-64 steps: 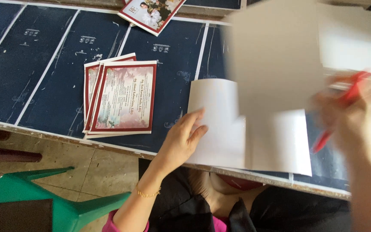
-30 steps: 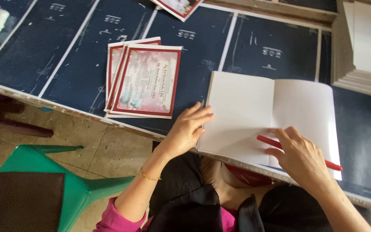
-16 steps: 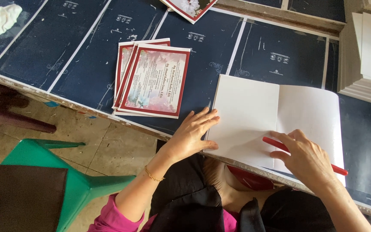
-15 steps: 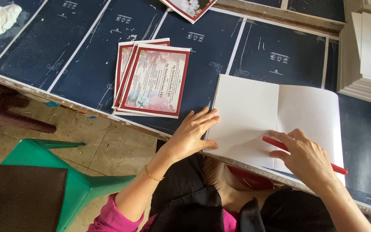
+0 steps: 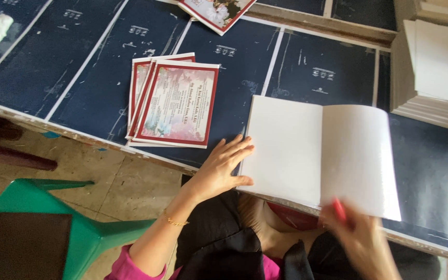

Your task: Folding and creasing printed invitation cards using a hand tool on a production table.

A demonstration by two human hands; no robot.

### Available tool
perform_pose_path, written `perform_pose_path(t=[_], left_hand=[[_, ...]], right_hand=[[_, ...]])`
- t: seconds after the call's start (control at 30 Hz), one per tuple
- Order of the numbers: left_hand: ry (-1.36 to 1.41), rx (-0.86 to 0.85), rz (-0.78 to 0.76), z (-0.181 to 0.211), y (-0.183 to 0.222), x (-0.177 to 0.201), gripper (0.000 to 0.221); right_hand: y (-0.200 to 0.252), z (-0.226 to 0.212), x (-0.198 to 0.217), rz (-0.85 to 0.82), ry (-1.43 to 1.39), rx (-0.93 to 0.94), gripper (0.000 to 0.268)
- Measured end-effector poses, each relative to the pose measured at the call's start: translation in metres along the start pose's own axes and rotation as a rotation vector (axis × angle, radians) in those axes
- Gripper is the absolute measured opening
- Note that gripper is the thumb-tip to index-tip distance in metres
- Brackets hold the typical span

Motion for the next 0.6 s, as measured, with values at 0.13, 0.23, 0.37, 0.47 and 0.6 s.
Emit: perform_pose_path(t=[0.13,0.23,0.37,0.47,0.6], left_hand=[[-0.017,-0.044,0.014,0.002,0.001,0.000,0.078],[-0.026,-0.017,0.003,0.000,-0.007,-0.006,0.076],[-0.048,0.003,-0.052,-0.004,-0.035,-0.014,0.071],[-0.076,0.012,-0.087,-0.007,-0.040,-0.018,0.071],[-0.054,-0.005,-0.063,-0.015,-0.040,-0.017,0.054]], right_hand=[[0.060,0.086,-0.059,-0.198,-1.095,-0.404,0.039],[0.057,0.054,-0.035,-0.152,-1.170,-0.368,0.053],[0.035,0.024,0.001,0.007,-0.704,-0.466,0.030],[0.027,0.054,-0.021,-0.210,-0.549,-0.513,0.029],[0.038,0.077,-0.030,-0.143,-1.035,-0.448,0.032]])
Point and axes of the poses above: each hand's wrist, its own y-axis away from the middle knuckle, its own x-axis out of the back of the hand, z = x × y, the point moved 9 cm from there along -y, towards the middle knuckle, and after that the axes turned 1 degree about -x, right-handed, at the moved point
